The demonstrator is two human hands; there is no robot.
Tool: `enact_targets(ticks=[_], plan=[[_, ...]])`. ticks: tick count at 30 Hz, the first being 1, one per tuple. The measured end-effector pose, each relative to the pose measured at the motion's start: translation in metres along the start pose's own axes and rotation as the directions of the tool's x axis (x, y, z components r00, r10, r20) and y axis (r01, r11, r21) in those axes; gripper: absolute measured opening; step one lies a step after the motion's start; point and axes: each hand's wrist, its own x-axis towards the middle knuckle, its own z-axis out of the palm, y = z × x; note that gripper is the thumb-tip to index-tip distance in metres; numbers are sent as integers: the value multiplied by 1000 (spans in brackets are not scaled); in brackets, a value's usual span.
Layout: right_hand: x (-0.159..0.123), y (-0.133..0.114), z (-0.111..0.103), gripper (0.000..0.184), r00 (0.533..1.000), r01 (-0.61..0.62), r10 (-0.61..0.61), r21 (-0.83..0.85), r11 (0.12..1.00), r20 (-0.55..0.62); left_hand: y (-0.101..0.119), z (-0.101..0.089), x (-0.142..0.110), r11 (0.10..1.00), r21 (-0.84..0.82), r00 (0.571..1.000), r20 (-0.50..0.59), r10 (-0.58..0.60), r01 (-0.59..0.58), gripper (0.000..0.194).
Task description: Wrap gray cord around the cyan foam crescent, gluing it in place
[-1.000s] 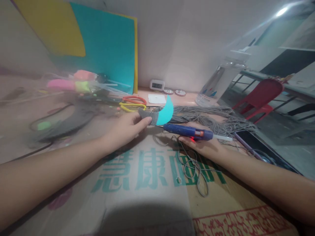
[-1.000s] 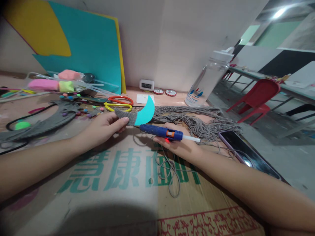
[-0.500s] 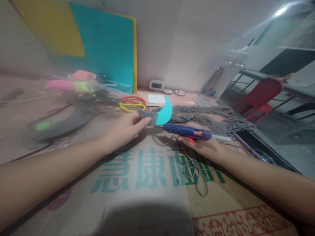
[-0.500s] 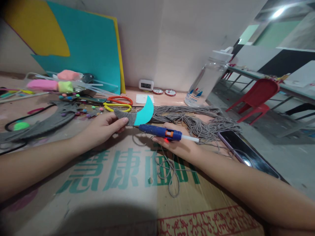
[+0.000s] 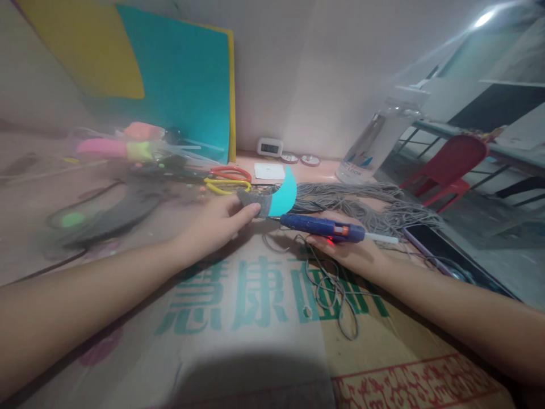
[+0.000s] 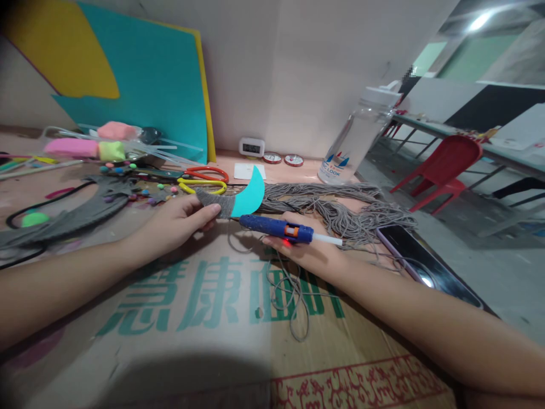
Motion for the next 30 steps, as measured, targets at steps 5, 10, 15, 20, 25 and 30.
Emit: enact_targets(ticks=[5,10,15,20,25,30], plan=[[1,-1,0,23,1000,-11,11,17,1000,8,0,0,-1,1000,-7,1000,-6,-5,5,45],[1,-1,2,18,1000,-13,14,40,999,-7,1,-1,0,1000,3,1000,1,-11,11,45],[-1,3,2,18,1000,-23,24,34,999,-17,0,-1,0,1000,0,1000,8,2,-2,45],[-3,7,2,19,996,-49,46,-31,998,-76,3,-2,-2,1000,-8,1000,27,-4,5,44],[-2,3,2,23,999,-15,17,47,999,-33,1,-1,-1,1000,-7,1000,22,-2,2,45],[-2,6,3,28,999,-23,24,11,1000,-46,1,-1,0,999,-10,999,36,-33,34,46]])
